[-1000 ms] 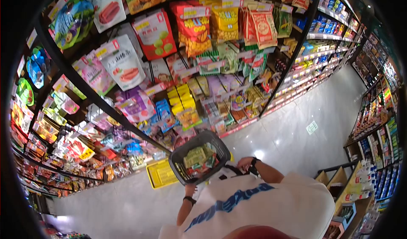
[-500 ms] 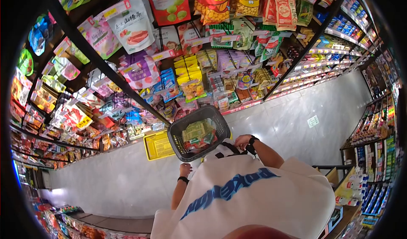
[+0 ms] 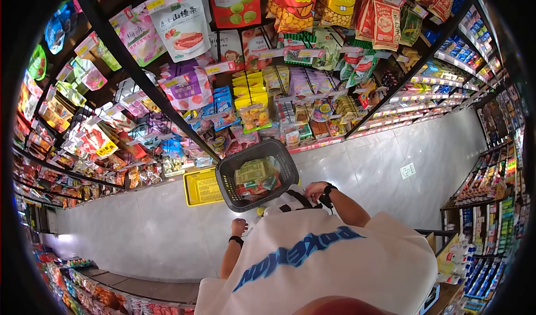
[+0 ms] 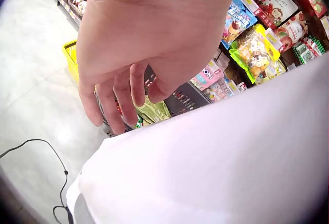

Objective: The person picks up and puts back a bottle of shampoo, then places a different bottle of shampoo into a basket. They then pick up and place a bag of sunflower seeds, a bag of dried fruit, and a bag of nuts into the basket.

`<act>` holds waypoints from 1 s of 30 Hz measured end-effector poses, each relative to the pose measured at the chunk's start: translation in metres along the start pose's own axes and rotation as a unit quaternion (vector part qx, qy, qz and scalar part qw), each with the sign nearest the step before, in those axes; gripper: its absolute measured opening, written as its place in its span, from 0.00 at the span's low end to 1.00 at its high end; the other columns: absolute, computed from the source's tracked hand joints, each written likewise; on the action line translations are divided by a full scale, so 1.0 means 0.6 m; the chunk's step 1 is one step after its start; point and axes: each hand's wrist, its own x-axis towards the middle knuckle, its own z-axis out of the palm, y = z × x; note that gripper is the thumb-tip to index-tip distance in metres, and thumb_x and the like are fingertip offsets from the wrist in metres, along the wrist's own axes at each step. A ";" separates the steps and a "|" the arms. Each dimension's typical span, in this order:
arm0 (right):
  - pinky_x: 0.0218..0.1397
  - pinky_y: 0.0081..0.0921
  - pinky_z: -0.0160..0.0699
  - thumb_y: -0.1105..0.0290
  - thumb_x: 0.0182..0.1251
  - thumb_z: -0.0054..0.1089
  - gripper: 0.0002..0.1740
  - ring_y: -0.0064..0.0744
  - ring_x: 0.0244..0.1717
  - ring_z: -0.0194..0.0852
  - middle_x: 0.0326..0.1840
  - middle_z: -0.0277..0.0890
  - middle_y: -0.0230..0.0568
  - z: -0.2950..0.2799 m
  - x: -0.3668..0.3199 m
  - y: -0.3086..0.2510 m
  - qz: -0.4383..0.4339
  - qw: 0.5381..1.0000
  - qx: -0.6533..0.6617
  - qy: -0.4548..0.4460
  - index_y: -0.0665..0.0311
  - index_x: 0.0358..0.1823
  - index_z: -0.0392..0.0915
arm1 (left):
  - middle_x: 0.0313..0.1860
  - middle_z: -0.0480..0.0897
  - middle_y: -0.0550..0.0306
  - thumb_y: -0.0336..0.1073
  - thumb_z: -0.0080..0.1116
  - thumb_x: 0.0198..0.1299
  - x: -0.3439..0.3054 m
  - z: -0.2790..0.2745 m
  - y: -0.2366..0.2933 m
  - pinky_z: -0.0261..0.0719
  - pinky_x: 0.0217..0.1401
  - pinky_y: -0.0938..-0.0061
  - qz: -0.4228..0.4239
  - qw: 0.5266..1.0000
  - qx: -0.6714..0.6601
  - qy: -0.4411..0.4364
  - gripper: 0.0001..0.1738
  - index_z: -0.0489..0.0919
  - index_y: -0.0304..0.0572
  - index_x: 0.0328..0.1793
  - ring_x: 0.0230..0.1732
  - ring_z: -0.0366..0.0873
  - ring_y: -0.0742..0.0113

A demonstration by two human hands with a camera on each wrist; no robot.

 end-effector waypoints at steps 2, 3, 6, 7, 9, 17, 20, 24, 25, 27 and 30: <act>0.32 0.23 0.83 0.61 0.58 0.68 0.15 0.26 0.26 0.80 0.27 0.78 0.36 -0.003 0.004 0.009 0.003 1.000 0.017 -0.002 0.61 0.41 0.79 | 0.32 0.85 0.52 0.39 0.56 0.59 -0.007 0.002 0.006 0.75 0.22 0.72 -0.001 1.000 0.006 0.003 0.15 0.82 0.36 0.46 0.23 0.77 0.67; 0.32 0.23 0.83 0.61 0.58 0.68 0.14 0.26 0.26 0.80 0.28 0.78 0.36 -0.001 0.003 0.010 0.004 1.000 0.025 -0.004 0.61 0.41 0.78 | 0.32 0.85 0.53 0.39 0.56 0.59 -0.010 0.003 0.006 0.75 0.23 0.71 -0.003 1.000 0.009 0.004 0.15 0.82 0.36 0.46 0.24 0.77 0.67; 0.32 0.24 0.84 0.63 0.59 0.67 0.13 0.26 0.26 0.80 0.27 0.78 0.36 0.000 0.000 0.011 0.004 1.000 0.026 -0.012 0.62 0.41 0.78 | 0.33 0.85 0.53 0.39 0.56 0.59 -0.009 0.003 0.004 0.75 0.23 0.71 -0.008 1.000 0.016 0.002 0.15 0.82 0.37 0.46 0.24 0.77 0.67; 0.32 0.24 0.84 0.63 0.59 0.66 0.13 0.27 0.26 0.80 0.27 0.78 0.36 0.000 -0.003 0.011 0.003 0.999 0.030 -0.015 0.62 0.41 0.78 | 0.33 0.85 0.52 0.39 0.56 0.59 -0.004 0.003 0.001 0.75 0.23 0.71 -0.009 1.000 0.020 0.001 0.15 0.82 0.37 0.47 0.24 0.77 0.67; 0.32 0.25 0.85 0.63 0.59 0.66 0.13 0.27 0.26 0.81 0.28 0.78 0.37 0.003 -0.010 0.010 0.001 0.999 0.039 -0.019 0.62 0.42 0.78 | 0.32 0.87 0.51 0.38 0.54 0.60 0.009 0.004 -0.006 0.77 0.21 0.73 -0.005 1.000 0.012 -0.001 0.16 0.82 0.36 0.47 0.24 0.83 0.65; 0.34 0.25 0.85 0.62 0.60 0.65 0.15 0.29 0.27 0.81 0.31 0.79 0.39 0.009 -0.026 0.008 -0.009 1.000 0.009 0.004 0.63 0.45 0.79 | 0.30 0.87 0.51 0.38 0.54 0.62 0.022 0.006 -0.010 0.77 0.20 0.74 0.019 1.000 0.011 0.000 0.15 0.83 0.35 0.46 0.23 0.85 0.65; 0.30 0.31 0.85 0.64 0.61 0.64 0.14 0.36 0.27 0.83 0.30 0.80 0.44 0.011 -0.033 0.018 -0.025 0.999 0.024 0.007 0.66 0.42 0.78 | 0.29 0.87 0.50 0.39 0.54 0.62 0.025 0.013 -0.018 0.78 0.20 0.73 0.033 0.999 0.004 0.003 0.15 0.83 0.35 0.43 0.22 0.85 0.65; 0.29 0.26 0.83 0.61 0.63 0.64 0.15 0.32 0.27 0.83 0.31 0.81 0.41 0.009 -0.026 0.025 -0.024 0.999 0.027 0.006 0.64 0.43 0.78 | 0.30 0.87 0.49 0.37 0.55 0.60 0.029 0.022 -0.031 0.81 0.25 0.72 0.050 0.999 -0.010 -0.007 0.14 0.83 0.33 0.42 0.26 0.86 0.63; 0.30 0.25 0.83 0.59 0.63 0.65 0.16 0.30 0.26 0.83 0.31 0.81 0.40 0.012 -0.032 0.018 -0.015 1.000 0.020 0.011 0.64 0.43 0.78 | 0.31 0.87 0.49 0.37 0.55 0.60 0.031 0.022 -0.036 0.81 0.25 0.73 0.041 0.999 -0.007 -0.011 0.15 0.84 0.33 0.44 0.26 0.86 0.63; 0.30 0.24 0.83 0.57 0.62 0.65 0.16 0.28 0.25 0.81 0.30 0.81 0.38 0.015 -0.048 0.004 0.000 1.000 0.003 0.007 0.63 0.41 0.78 | 0.31 0.87 0.48 0.38 0.56 0.59 0.024 0.028 -0.030 0.80 0.22 0.73 0.030 0.999 0.026 -0.004 0.14 0.84 0.35 0.44 0.24 0.86 0.63; 0.28 0.23 0.82 0.55 0.63 0.64 0.18 0.27 0.23 0.79 0.26 0.80 0.39 0.006 -0.030 0.011 -0.011 1.000 -0.016 0.008 0.65 0.38 0.78 | 0.30 0.87 0.48 0.37 0.57 0.59 0.011 0.029 -0.009 0.81 0.22 0.72 0.019 0.999 0.039 -0.009 0.13 0.83 0.35 0.43 0.24 0.85 0.62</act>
